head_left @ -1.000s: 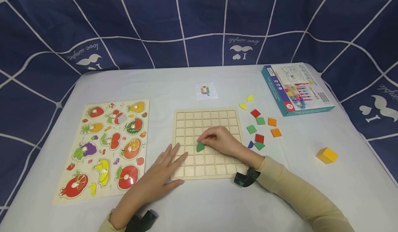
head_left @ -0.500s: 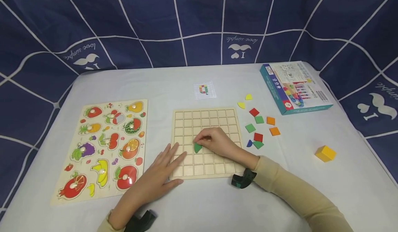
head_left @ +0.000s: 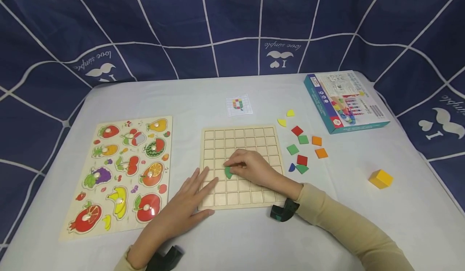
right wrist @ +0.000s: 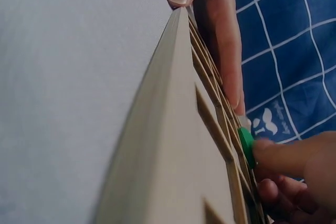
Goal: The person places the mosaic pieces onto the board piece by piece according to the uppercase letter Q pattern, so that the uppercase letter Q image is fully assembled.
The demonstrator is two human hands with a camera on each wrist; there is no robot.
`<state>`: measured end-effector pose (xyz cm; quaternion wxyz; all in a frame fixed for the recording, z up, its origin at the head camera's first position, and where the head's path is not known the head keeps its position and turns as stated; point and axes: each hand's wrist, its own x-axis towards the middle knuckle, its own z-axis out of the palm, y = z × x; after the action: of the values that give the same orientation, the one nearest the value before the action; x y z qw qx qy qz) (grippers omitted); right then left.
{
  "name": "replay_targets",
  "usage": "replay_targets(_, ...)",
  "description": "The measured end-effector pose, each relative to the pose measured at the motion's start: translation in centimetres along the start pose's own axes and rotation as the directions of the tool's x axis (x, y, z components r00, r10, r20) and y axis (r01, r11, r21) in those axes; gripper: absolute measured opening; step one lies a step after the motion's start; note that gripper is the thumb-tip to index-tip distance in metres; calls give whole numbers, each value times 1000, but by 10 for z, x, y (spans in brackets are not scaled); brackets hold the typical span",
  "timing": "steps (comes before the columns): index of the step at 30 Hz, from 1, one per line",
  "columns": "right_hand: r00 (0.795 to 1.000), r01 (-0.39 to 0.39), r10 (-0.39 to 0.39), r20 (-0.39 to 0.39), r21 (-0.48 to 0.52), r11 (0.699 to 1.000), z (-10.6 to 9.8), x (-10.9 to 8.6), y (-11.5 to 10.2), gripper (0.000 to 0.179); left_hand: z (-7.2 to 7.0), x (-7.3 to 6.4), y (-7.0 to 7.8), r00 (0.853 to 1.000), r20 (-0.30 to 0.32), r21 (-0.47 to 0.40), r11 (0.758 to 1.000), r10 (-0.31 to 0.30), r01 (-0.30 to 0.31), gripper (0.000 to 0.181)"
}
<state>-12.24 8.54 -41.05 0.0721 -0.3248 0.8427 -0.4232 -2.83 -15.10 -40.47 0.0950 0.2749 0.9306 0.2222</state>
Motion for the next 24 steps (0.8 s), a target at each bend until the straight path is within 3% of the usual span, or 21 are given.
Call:
replay_targets(7,1000,21,-19,15,-93,995,3,-3,-4,26,-1,-1,1,1000,-2,-8,1000,-3,3,75)
replay_targets(17,999,-2,2,34,-8,1000,-3,-6,-1,24,-1,1,2,1000,2,-11,1000,-12,12,75)
replay_targets(24,1000,21,-19,24,-79,997,0,-7,-4,36,-2,0,3,1000,1,-17,1000,-14,14,75)
